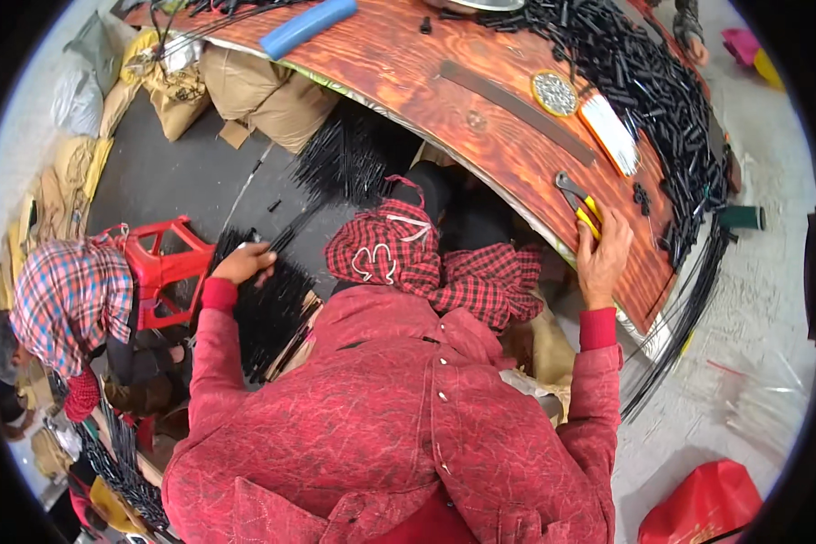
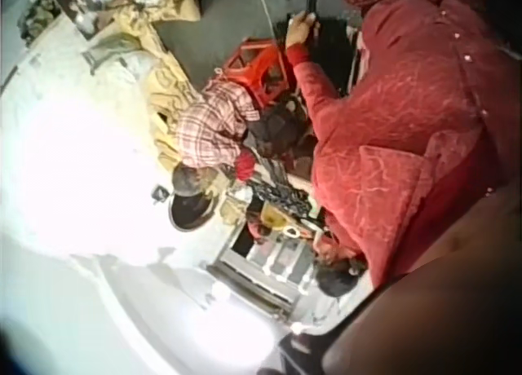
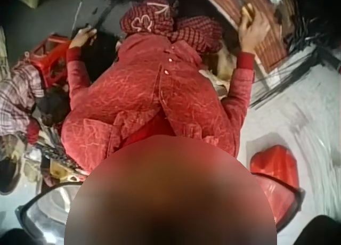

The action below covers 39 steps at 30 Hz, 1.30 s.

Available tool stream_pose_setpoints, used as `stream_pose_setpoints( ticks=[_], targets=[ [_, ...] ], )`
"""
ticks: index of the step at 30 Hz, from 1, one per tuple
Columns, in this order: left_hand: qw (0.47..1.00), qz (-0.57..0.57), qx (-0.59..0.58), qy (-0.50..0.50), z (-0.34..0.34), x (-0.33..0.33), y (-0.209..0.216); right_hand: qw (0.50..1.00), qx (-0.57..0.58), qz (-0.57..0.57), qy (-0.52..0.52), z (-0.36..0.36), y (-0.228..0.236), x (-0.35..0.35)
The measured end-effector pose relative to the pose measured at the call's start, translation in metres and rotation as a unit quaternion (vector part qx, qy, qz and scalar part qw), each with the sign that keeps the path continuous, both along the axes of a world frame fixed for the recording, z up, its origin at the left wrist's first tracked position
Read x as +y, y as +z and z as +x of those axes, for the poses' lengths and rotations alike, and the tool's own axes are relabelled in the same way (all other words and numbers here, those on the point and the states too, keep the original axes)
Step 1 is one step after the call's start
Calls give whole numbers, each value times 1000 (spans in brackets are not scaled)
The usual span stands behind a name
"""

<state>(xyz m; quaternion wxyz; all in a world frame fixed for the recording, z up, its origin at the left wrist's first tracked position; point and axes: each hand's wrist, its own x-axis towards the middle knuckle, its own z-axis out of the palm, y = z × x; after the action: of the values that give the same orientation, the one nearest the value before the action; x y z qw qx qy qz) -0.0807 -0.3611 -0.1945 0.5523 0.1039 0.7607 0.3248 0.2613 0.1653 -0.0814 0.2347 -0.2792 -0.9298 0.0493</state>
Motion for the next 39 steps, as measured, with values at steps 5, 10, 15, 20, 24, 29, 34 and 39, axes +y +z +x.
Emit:
stream_pose_setpoints(
  ticks=[5, 10, 15, 20, 24, 29, 34, 39],
  targets=[
    [981, 8, 193, 16, -57, 67, -87, 1000, 6, -1, -9, 1, 0, -5],
    [926, 49, 374, 10, -113, 179, -122, 999, -1, 15, -31, 6, -5, -3],
    [908, 192, 308, 210, -105, 190, -189, 999, 22, -2, -31, -8, -9, -4],
    [936, 249, -27, 249, -12, 205, -192, 996, 53, 40, -59, 8, -2, 1],
    [915, 282, -85, 275, 37, 215, -143, 997, 48, -17, -64, 14, 2, 0],
    [925, 352, 23, 139, 64, 243, -79, 984, 125, 13, -124, 67, 19, 21],
    [942, 333, 17, -20, 99, 296, -33, 912, 133, 83, -380, 201, 17, 73],
    [948, 308, 25, -80, 125, 311, -46, 821, 93, -125, -548, 282, 8, 103]
  ],
)
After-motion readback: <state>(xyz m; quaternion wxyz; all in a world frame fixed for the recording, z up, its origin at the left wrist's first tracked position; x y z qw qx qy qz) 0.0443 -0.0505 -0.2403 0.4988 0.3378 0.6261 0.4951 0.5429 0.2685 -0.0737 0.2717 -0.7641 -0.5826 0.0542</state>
